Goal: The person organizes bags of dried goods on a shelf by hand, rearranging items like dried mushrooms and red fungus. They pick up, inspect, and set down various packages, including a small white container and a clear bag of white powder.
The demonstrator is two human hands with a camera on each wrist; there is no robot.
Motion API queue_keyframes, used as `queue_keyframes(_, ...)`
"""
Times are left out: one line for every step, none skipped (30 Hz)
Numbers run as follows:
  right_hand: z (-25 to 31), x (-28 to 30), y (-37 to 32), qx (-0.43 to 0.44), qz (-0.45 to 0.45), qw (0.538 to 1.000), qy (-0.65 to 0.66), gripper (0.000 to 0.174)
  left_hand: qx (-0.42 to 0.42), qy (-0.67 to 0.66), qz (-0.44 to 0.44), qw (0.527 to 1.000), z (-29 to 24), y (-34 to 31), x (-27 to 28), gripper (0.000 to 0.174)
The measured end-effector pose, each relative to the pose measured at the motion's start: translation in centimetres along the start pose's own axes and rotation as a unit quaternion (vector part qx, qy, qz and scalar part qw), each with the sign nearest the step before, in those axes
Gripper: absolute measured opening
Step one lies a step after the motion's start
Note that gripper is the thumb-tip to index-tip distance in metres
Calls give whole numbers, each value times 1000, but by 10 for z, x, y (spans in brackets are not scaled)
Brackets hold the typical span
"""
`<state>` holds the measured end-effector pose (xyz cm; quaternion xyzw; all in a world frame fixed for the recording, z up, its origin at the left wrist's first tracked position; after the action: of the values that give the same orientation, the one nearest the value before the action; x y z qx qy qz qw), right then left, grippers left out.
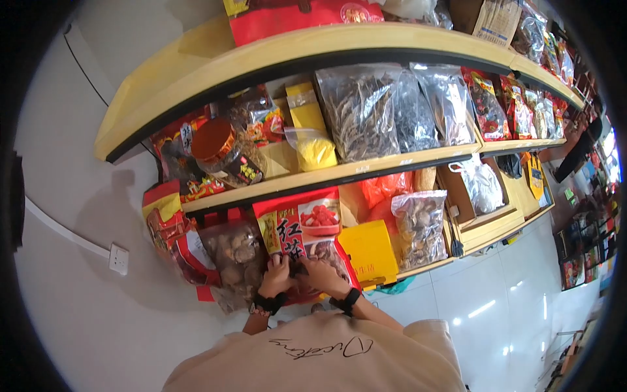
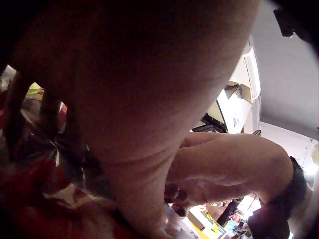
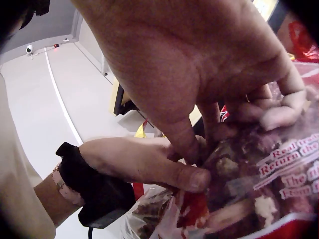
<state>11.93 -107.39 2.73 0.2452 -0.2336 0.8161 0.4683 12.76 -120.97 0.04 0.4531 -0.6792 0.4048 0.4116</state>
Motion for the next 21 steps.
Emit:
queue_keyframes(4, 4, -1, 14, -14, 1000, 13, 40, -4, -3, -12, 1000, -1, -1, 0, 74)
queue_keyframes(-1, 5, 6, 19, -19, 1000, 7, 41, -16, -1, -34, 999, -3, 2, 7, 75)
queue_keyframes(-10, -6, 2, 10, -12, 1000, 7, 42, -20, -7, -38, 999, -7, -7, 3, 75)
queue_keyframes(-6, -1, -2, 7, -9, 1000, -4, 44, -2, 10, -57, 998, -17, -12, 14, 65)
queue_keyframes(2, 6, -7, 89, -71, 993, -22, 46, 4, 5, -39, 999, -19, -16, 17, 66)
queue_keyframes(1, 7, -9, 67, -16, 998, 0, 45, -2, 6, -68, 998, -17, -19, 16, 64)
queue_keyframes(-7, 4, -12, 136, -13, 988, 77, 44, -17, 13, -69, 997, -16, -22, 17, 63)
queue_keyframes(-14, 10, -21, 96, 17, 995, 36, 42, -32, 21, -71, 997, -18, -28, 22, 62)
queue_keyframes(-21, 16, -30, 59, 49, 997, -9, 39, -27, 16, -59, 998, -19, -34, 27, 62)
queue_keyframes(-17, 36, -42, -18, 86, 996, -27, 38, -47, -15, -75, 996, -25, -39, 40, 62)
queue_keyframes(-18, 45, -46, -23, 90, 995, -26, 38, -70, -45, -95, 992, -29, -40, 47, 62)
queue_keyframes(-25, 52, -48, -72, 89, 992, -45, 37, -71, -48, -92, 992, -28, -41, 45, 62)
queue_keyframes(-33, 56, -50, -120, 89, 987, -63, 36, -69, -43, -77, 994, -26, -42, 40, 64)
queue_keyframes(-33, 55, -51, -123, 90, 986, -63, 36, -68, -37, -63, 995, -26, -42, 36, 67)
queue_keyframes(-30, 58, -51, -105, 41, 990, -86, 36, -67, -38, -62, 995, -25, -40, 32, 67)
queue_keyframes(-26, 61, -50, -86, -8, 990, -107, 36, -67, -78, -50, 993, -26, -37, 27, 68)
queue_keyframes(-29, 54, -49, -87, -6, 991, -106, 36, -66, -116, -36, 990, -27, -36, 23, 70)
queue_keyframes(-31, 45, -48, -75, -24, 988, -134, 37, -64, -117, -33, 991, -28, -36, 21, 70)
queue_keyframes(-26, 43, -46, -64, -41, 984, -162, 38, -51, -107, -20, 993, -30, -35, 21, 71)
queue_keyframes(-24, 42, -45, -66, -39, 984, -160, 38, -40, -98, -7, 994, -32, -34, 21, 71)
queue_keyframes(-23, 41, -42, -85, -16, 979, -186, 39, -40, -99, -3, 994, -34, -34, 22, 71)
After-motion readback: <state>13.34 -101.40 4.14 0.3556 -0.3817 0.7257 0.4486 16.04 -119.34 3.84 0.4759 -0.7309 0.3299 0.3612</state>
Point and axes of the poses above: each hand's wrist, its own y-axis towards the middle knuckle, its own x-axis out of the back of the hand, z = x × y, the point moved 6 cm from there along y, towards the middle knuckle, and after that the axes turned 9 degrees about -x, right-handed, at the moved point
